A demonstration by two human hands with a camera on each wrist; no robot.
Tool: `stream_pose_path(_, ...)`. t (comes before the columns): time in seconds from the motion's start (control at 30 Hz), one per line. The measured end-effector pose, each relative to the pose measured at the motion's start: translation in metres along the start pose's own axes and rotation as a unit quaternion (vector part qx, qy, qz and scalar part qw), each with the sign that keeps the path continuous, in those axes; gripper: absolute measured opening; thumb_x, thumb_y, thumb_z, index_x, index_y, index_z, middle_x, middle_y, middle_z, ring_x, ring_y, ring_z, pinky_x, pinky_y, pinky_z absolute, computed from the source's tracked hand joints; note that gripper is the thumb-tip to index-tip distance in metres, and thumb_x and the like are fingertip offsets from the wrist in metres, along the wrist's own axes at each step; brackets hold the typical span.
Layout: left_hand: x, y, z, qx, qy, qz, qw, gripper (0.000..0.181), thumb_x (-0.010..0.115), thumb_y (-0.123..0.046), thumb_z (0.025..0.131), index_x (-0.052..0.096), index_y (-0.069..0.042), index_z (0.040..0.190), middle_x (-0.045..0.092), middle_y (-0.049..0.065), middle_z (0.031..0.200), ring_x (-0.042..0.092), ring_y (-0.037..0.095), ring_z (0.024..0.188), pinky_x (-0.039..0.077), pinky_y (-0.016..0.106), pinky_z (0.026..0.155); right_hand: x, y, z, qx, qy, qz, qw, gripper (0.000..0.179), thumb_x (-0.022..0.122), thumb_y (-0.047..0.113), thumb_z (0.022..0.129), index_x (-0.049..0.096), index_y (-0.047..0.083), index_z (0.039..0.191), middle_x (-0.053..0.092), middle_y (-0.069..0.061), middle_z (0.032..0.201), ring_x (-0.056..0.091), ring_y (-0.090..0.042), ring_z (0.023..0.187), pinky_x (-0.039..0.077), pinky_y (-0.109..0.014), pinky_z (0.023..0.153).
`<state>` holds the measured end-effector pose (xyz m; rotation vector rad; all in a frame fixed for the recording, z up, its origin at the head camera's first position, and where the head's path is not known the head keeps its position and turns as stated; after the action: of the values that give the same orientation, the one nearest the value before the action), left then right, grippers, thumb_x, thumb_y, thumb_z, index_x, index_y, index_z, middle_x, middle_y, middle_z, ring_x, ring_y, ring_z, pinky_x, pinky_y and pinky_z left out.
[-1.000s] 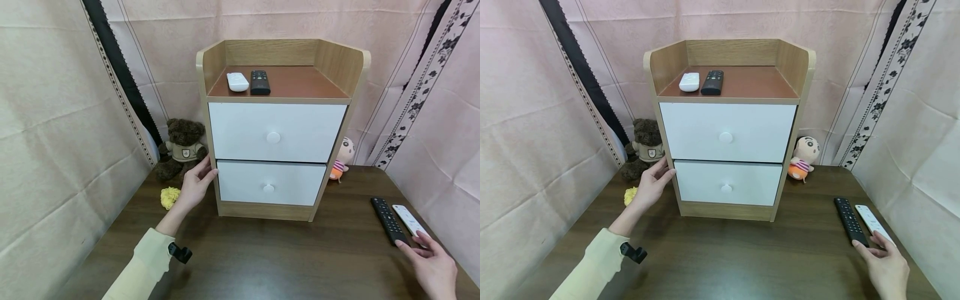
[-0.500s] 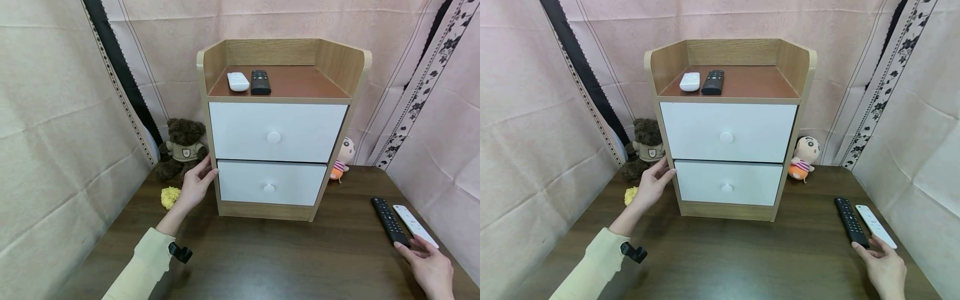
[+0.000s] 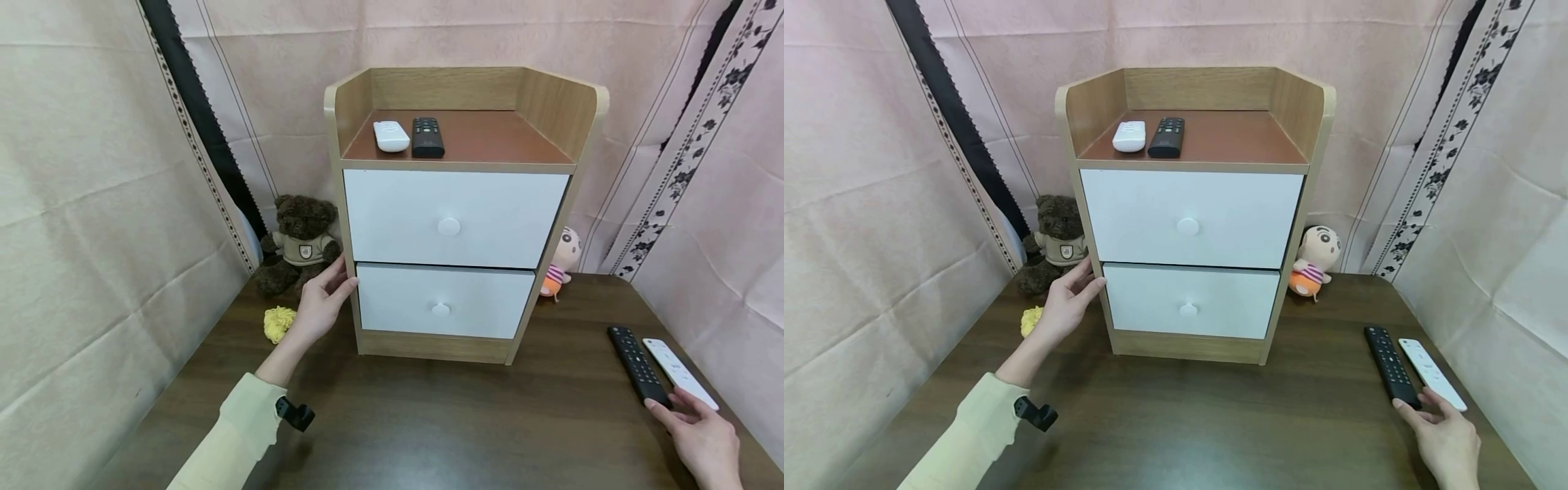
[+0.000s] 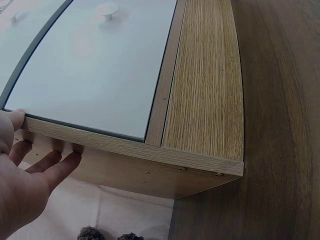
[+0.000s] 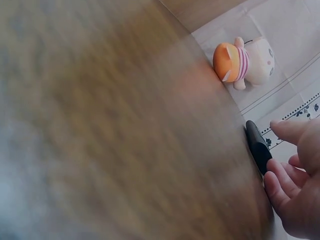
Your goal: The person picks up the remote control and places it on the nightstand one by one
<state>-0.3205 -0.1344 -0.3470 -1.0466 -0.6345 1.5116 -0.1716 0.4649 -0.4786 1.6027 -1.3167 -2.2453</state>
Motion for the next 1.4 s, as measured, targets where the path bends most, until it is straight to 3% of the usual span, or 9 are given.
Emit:
stream_pose_path(0.27,0.001,-0.001,0.001,-0.016,0.0,0.003,0.9999,0.059,0.062,-0.01,0.105,0.038,-0.009,0.158,0.053,0.019,0.148,0.055,0.035,0.131,0.051,0.046,0.102,0.0,-0.001,0.002,-0.014,0.005,-0.005,0.9999,0.073,0.072,0.04,0.096,0.05,-0.013,0.142,0.055,-0.032,0.136,0.028,0.028,0.064,0.036,-0.032,0.077)
stream_pose_path(0.4,0.002,-0.002,0.001,-0.021,0.002,0.005,0.9998,0.059,0.06,-0.005,0.104,0.036,-0.004,0.158,0.051,0.023,0.148,0.054,0.039,0.132,0.05,0.049,0.102,0.0,-0.002,0.006,-0.014,0.007,-0.009,0.9998,0.074,0.072,0.041,0.096,0.05,-0.013,0.142,0.056,-0.034,0.134,0.034,0.021,0.066,0.039,-0.044,0.086)
stream_pose_path(0.47,0.002,-0.002,0.001,-0.02,0.002,0.004,0.9998,0.059,0.061,-0.005,0.104,0.036,-0.005,0.158,0.051,0.022,0.149,0.054,0.038,0.132,0.05,0.047,0.102,-0.001,-0.001,0.008,-0.023,0.001,-0.018,0.9996,0.073,0.073,0.04,0.096,0.051,-0.014,0.14,0.058,-0.034,0.131,0.046,0.009,0.07,0.039,-0.047,0.087)
stream_pose_path(0.57,0.002,-0.001,0.001,-0.015,0.0,0.0,0.9999,0.059,0.062,-0.009,0.105,0.038,-0.009,0.158,0.052,0.018,0.149,0.054,0.036,0.132,0.051,0.043,0.102,-0.001,0.001,0.008,-0.052,-0.013,-0.027,0.9982,0.067,0.075,0.036,0.094,0.055,-0.015,0.134,0.062,-0.034,0.125,0.065,-0.024,0.089,0.038,-0.048,0.085)
stream_pose_path(0.63,0.001,-0.001,0.0,-0.01,-0.001,-0.002,0.9999,0.059,0.063,-0.012,0.105,0.039,-0.011,0.158,0.053,0.016,0.149,0.055,0.035,0.132,0.051,0.041,0.102,-0.001,0.002,0.008,-0.063,-0.015,-0.03,0.9975,0.066,0.075,0.035,0.094,0.056,-0.016,0.131,0.062,-0.035,0.123,0.061,-0.044,0.107,0.036,-0.049,0.087)
stream_pose_path(0.7,0.001,-0.001,0.0,-0.004,-0.001,-0.003,1.0,0.059,0.063,-0.015,0.104,0.04,-0.013,0.158,0.053,0.014,0.149,0.055,0.034,0.132,0.052,0.04,0.102,0.0,0.002,0.008,-0.07,-0.013,-0.03,0.997,0.067,0.075,0.035,0.093,0.055,-0.017,0.13,0.062,-0.035,0.122,0.054,-0.054,0.116,0.034,-0.053,0.09)
stream_pose_path(0.97,0.0,0.0,0.0,0.002,-0.002,0.001,1.0,0.059,0.064,-0.018,0.104,0.04,-0.013,0.158,0.053,0.014,0.149,0.056,0.032,0.131,0.052,0.042,0.102,0.006,0.003,0.012,-0.089,-0.019,-0.04,0.9951,0.069,0.079,0.033,0.089,0.054,-0.018,0.129,0.061,-0.037,0.121,0.053,-0.056,0.114,0.034,-0.055,0.086)
stream_pose_path(1.17,0.001,-0.002,0.0,-0.012,-0.001,0.0,0.9999,0.059,0.062,-0.012,0.105,0.039,-0.011,0.158,0.051,0.016,0.151,0.054,0.034,0.133,0.05,0.046,0.103,0.011,0.004,0.013,-0.096,-0.025,-0.055,0.9936,0.069,0.081,0.031,0.086,0.054,-0.02,0.126,0.059,-0.038,0.121,0.051,-0.059,0.112,0.033,-0.059,0.088)
stream_pose_path(1.4,0.002,-0.029,-0.007,-0.019,0.005,-0.001,0.9998,0.057,0.061,-0.006,0.104,0.038,-0.002,0.157,0.05,0.021,0.15,0.053,0.039,0.133,0.049,0.046,0.104,0.014,0.006,0.013,-0.064,-0.022,-0.064,0.9956,0.064,0.078,0.026,0.088,0.053,-0.02,0.125,0.058,-0.04,0.123,0.049,-0.059,0.114,0.032,-0.062,0.094)
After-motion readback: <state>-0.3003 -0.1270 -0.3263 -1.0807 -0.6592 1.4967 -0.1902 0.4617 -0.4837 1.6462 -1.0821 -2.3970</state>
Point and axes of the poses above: each hand's wrist, its own z-axis towards the middle knuckle, its own x-axis out of the palm, y = z × x, the point moved 4 cm from there along z, towards the middle knuckle
